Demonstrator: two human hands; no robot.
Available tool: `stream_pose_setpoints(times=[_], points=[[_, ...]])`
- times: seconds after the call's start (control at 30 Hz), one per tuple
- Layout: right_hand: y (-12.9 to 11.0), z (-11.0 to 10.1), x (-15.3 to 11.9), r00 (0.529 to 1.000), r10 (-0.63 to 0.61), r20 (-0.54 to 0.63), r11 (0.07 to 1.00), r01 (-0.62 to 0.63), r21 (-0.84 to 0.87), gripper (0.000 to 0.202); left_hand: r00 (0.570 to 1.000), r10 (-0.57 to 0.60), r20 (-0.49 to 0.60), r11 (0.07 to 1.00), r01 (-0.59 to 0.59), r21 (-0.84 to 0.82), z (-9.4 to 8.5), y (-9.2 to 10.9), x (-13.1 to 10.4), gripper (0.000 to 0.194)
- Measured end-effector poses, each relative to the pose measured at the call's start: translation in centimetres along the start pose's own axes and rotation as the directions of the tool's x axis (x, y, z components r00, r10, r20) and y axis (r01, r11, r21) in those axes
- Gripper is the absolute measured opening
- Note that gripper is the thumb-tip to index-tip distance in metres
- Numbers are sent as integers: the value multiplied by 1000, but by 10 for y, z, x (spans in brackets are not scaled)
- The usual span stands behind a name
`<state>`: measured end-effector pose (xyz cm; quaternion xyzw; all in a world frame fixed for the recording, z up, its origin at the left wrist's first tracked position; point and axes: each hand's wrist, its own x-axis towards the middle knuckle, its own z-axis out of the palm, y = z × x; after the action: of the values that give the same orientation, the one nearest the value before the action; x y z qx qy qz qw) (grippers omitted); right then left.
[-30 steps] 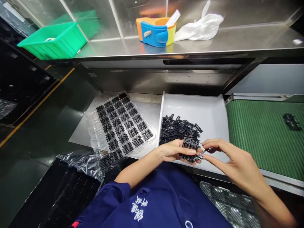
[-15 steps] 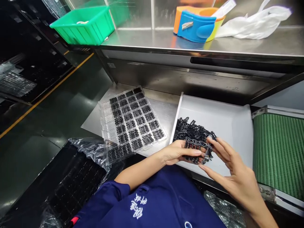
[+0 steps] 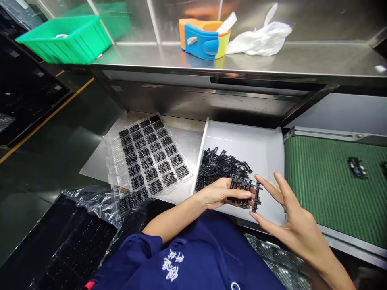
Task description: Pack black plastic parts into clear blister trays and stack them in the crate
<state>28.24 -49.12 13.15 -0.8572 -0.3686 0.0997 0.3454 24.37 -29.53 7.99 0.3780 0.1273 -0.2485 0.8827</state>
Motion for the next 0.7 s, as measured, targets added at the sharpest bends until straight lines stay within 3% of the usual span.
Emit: stream_pose_setpoints(times=[0.2,0.3,0.37,0.4,0.47,0.53,0.63,0.7], points=[[26,-18,-21,1000,10,-6,999,-10,-32,81,994,-58,97,998,56,25,24,-10,34,63],[55,-35,-18,997,-20,79,1000,18,20,79,993,-78,93,997,78,3,37,-17,47,64],[85,-57,-5,993,113,28,993,-113,-23,69,996,-53,69,998,55,-30,46,-22,54,58],[102,-70,5,974,219,-56,973,-223,-65,63,998,-34,54,998,37,-47,50,-23,57,54],[136,-98,26,835,422,-354,858,-494,-143,54,1000,-9,24,997,11,-72,58,-25,61,51],[165,-122,45,709,481,-515,769,-623,-140,45,1000,5,-2,996,-5,-86,63,-25,62,51],[182,-135,59,656,517,-549,755,-652,-69,32,996,71,-58,991,-77,-106,65,-22,60,52],[171,-126,54,683,520,-514,799,-602,8,32,984,139,-110,980,-153,-125,64,-19,56,53]])
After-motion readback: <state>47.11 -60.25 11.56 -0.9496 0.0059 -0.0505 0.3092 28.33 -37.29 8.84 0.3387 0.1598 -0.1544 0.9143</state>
